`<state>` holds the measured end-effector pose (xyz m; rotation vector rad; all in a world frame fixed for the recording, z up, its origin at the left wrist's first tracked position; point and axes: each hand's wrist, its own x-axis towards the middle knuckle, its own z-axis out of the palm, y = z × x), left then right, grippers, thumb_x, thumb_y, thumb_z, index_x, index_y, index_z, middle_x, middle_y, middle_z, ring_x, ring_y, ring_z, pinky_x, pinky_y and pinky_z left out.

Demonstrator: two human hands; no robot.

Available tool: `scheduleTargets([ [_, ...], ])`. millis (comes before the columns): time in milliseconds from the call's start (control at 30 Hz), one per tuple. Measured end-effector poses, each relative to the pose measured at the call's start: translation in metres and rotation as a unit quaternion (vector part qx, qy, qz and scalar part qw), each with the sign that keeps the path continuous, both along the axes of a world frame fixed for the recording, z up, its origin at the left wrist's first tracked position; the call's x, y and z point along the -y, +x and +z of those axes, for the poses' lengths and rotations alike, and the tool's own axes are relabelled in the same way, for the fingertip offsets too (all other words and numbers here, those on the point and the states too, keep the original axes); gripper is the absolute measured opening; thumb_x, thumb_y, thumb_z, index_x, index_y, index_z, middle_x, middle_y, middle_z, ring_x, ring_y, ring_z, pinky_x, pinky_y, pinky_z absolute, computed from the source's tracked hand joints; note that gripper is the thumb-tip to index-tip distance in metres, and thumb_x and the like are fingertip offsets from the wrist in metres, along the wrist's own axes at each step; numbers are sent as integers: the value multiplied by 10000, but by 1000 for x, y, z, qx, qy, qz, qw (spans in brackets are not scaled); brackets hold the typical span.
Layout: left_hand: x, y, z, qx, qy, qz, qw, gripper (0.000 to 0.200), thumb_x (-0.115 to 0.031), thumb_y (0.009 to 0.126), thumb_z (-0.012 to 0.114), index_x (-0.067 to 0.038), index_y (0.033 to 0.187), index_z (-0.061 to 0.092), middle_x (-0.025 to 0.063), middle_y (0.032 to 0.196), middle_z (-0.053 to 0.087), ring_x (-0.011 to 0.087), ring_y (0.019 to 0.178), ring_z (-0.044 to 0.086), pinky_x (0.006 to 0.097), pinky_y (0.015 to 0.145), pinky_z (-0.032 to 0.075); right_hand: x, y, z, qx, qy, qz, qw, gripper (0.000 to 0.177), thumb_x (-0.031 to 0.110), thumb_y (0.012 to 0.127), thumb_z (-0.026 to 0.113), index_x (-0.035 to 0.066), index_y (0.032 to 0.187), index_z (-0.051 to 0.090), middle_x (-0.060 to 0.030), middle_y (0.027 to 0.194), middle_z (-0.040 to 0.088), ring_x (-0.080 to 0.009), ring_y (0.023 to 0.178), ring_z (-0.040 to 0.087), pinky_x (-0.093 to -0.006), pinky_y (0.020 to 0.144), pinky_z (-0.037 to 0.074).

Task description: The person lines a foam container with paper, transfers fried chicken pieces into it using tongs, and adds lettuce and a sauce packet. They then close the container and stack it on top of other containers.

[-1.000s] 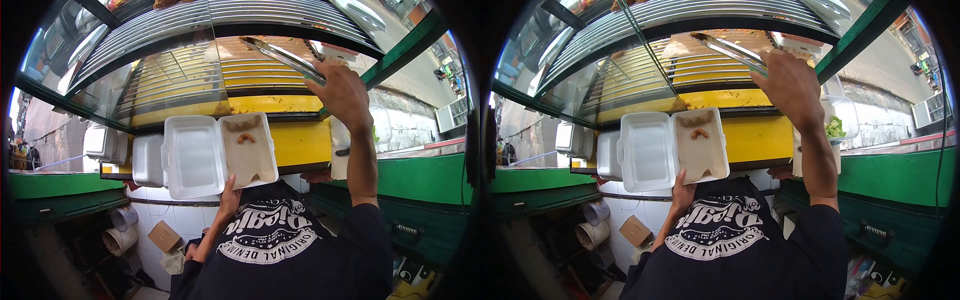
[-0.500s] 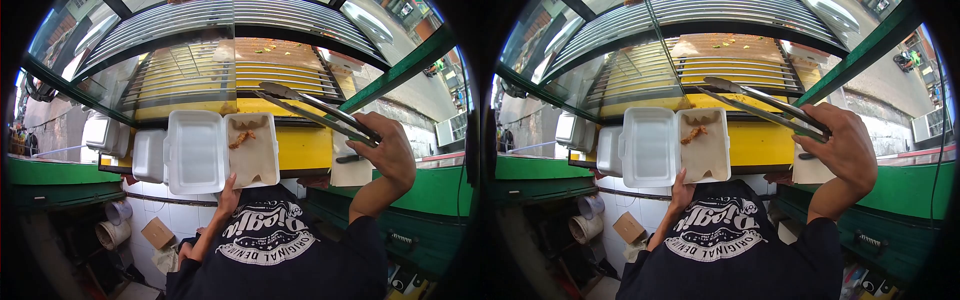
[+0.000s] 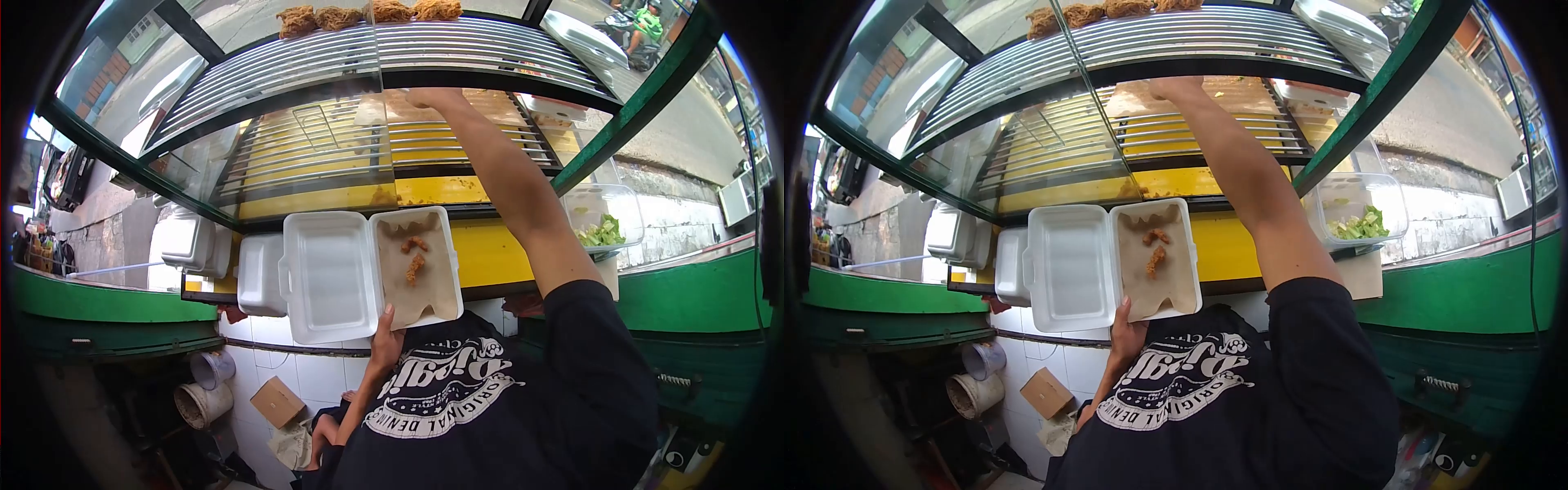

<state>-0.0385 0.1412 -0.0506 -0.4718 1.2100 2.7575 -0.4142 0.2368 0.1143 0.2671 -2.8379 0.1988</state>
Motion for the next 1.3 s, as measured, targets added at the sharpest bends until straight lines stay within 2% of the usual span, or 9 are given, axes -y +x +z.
scheduleTargets([
  [267, 1, -4, 8, 12, 25, -11, 1000, 468, -284, 975, 386, 20, 1331, 374, 137, 1327, 468, 238, 1245, 442, 372, 1074, 317, -18, 14, 6, 80, -78, -23, 994, 500, 305, 871, 556, 142, 1336, 473, -131, 1364, 467, -293, 1258, 443, -456, 1022, 369],
  [367, -1, -8, -5, 1, 9, -4, 1000, 476, -288, 976, 382, 24, 1335, 368, 137, 1335, 462, 235, 1250, 438, 370, 1076, 316, -50, 46, 21, 127, 12, -25, 992, 443, 416, 888, 531, 105, 1193, 612, -141, 1145, 624, -289, 1088, 574, -395, 972, 420],
  [433, -3, -11, -2, 11, 16, -8, 1000, 481, -293, 977, 381, 25, 1338, 364, 137, 1338, 459, 234, 1251, 437, 369, 1078, 314, -76, 93, 39, 126, -15, -25, 992, 434, 426, 887, 538, 75, 1115, 654, -149, 1094, 640, -278, 1006, 607, -386, 894, 459],
  [500, -2, -14, -1, 16, 12, -15, 1000, 495, -304, 977, 379, 29, 1342, 357, 135, 1342, 456, 232, 1258, 429, 364, 1086, 303, -114, 149, 49, 53, -33, 27, 998, 441, 419, 861, 604, 30, 1061, 661, -161, 886, 652, -254, 727, 608, -389, 698, 463],
  [600, -5, -16, 3, 13, 31, -12, 999, 493, -306, 977, 378, 25, 1341, 359, 136, 1339, 457, 231, 1264, 421, 368, 1088, 299, -151, 223, 73, 137, -152, 56, 977, 369, 331, 823, 661, -6, 973, 649, -185, 793, 621, -303, 663, 590, -387, 637, 454],
  [867, -5, -17, 5, -26, 65, -48, 996, 484, -306, 981, 365, 15, 1343, 360, 125, 1342, 458, 234, 1261, 424, 375, 1084, 305, -177, 288, 54, 262, -78, 140, 952, 457, 343, 772, 705, -2, 1060, 620, -149, 878, 601, -340, 772, 599, -405, 689, 456],
  [1033, -5, -16, 8, -16, 52, -27, 998, 476, -310, 979, 377, 15, 1326, 384, 124, 1319, 473, 219, 1241, 442, 352, 1066, 320, -170, 273, 81, 173, -66, 82, 979, 468, 340, 812, 659, -17, 1103, 582, -150, 927, 606, -335, 795, 618, -405, 698, 484],
  [1200, -4, -17, 9, 0, 30, -28, 999, 491, -318, 987, 348, 15, 1349, 353, 121, 1339, 461, 231, 1256, 430, 371, 1076, 315, -129, 185, 62, 54, 117, -33, 991, 376, 276, 883, 562, -33, 1094, 593, -168, 997, 622, -316, 858, 653, -387, 732, 526],
  [1300, -2, -14, 7, -3, 34, -34, 999, 486, -328, 974, 401, 9, 1326, 388, 112, 1321, 471, 202, 1241, 436, 338, 1064, 316, -110, 92, 38, 91, 188, -87, 974, 334, 259, 888, 552, 18, 1112, 611, -168, 1122, 592, -297, 937, 642, -393, 778, 521],
])
